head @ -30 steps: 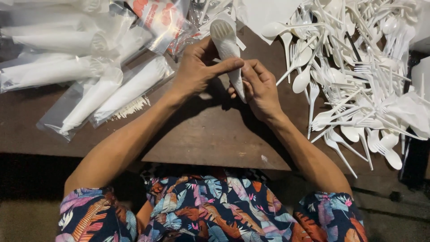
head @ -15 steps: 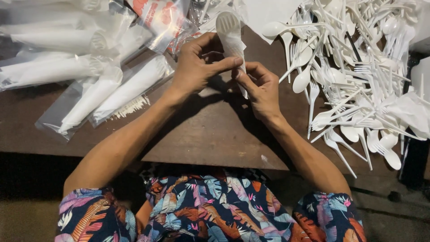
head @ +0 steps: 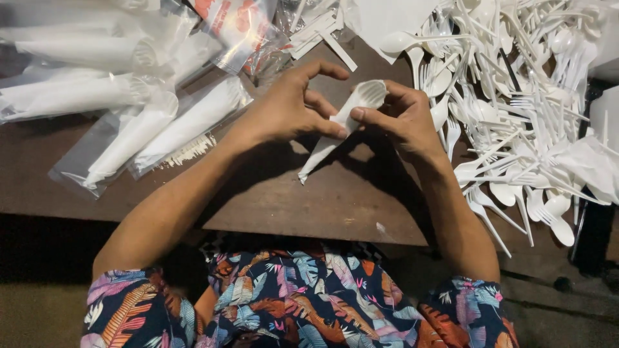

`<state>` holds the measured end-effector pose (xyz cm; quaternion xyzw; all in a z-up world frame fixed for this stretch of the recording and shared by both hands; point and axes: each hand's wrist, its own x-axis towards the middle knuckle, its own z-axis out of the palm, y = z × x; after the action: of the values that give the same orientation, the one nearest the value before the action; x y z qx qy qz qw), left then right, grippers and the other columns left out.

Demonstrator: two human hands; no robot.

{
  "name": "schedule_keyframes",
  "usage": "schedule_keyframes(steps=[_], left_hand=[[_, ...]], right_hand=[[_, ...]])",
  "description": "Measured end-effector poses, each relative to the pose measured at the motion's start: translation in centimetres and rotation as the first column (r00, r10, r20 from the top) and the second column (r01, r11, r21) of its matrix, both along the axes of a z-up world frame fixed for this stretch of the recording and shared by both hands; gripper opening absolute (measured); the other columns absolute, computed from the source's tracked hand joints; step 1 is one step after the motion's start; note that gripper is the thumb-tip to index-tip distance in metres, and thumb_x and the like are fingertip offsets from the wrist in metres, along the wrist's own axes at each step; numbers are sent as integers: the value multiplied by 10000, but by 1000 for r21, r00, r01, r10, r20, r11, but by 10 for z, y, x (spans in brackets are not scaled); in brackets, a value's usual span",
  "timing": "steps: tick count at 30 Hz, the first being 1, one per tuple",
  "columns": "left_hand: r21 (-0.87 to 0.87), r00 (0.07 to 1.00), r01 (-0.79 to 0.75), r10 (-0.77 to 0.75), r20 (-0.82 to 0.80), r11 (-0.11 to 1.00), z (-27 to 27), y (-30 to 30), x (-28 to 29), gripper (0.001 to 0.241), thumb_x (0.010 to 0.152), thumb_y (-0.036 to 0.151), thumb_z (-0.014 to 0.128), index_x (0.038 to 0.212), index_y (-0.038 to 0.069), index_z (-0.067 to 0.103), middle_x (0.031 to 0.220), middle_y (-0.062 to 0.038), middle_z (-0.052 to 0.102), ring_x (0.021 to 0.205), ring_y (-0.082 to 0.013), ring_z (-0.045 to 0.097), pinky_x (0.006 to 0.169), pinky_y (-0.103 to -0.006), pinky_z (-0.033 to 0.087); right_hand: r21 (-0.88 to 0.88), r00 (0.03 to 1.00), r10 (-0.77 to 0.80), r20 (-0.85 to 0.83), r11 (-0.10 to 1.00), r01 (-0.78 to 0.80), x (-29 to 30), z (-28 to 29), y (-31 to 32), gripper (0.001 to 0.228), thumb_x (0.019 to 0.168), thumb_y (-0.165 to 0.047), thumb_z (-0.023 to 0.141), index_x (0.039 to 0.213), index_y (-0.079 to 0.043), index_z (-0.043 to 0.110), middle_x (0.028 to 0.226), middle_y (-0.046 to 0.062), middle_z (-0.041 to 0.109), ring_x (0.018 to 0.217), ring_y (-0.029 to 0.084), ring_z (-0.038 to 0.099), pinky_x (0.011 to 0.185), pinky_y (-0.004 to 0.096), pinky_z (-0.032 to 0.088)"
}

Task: Wrapping plastic spoons and forks in napkins and placing them into plastic sleeves for packaging.

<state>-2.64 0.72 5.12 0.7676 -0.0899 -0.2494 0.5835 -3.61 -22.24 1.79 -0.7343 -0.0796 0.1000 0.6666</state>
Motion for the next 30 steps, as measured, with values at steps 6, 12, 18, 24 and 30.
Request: schedule_keyframes(steps=[6,12,18,24,30], left_hand=[[-49,951,40,-23,309,998,-35,-4,5,621,794,52,846,1314,176,530,983,-101,823,878,-171,806,727,-273,644],[97,709,28,-88,700,995,-98,-20,22,308,905,245,781,1183,161,682,930,-104,799,904,-330,766,752,-450,611],[288,435,-11,-255,864,958,-120,-23,33,208,954,384,714,1047,199,732,968,-45,756,928,-302,684,745,-423,563],[354,349,-32,-321,880,935,-129,-17,41,195,933,438,745,984,250,740,1067,13,689,967,-269,634,736,-395,535],[362,372,22,-344,862,932,-120,-11,40,221,963,488,703,971,273,753,996,12,674,924,-261,636,728,-386,525]], right_hand=[[-169,992,-68,-106,984,50,3,18,-3,248,840,-121,835,1033,-56,693,935,54,724,712,117,695,618,193,578],[-373,999,-44,7,927,43,11,0,-20,273,848,-128,858,1037,18,726,836,130,714,695,132,629,556,234,526],[-643,999,20,46,766,14,10,-6,-30,282,874,-249,855,1025,-24,776,856,166,742,758,249,695,652,367,546],[-661,944,178,277,748,53,22,-29,-42,313,886,-204,856,1130,-33,758,1009,196,693,911,365,675,772,482,560],[-741,706,546,451,670,-45,29,-45,-46,197,958,-319,722,1001,-131,765,1099,113,688,1023,363,632,881,463,473]])
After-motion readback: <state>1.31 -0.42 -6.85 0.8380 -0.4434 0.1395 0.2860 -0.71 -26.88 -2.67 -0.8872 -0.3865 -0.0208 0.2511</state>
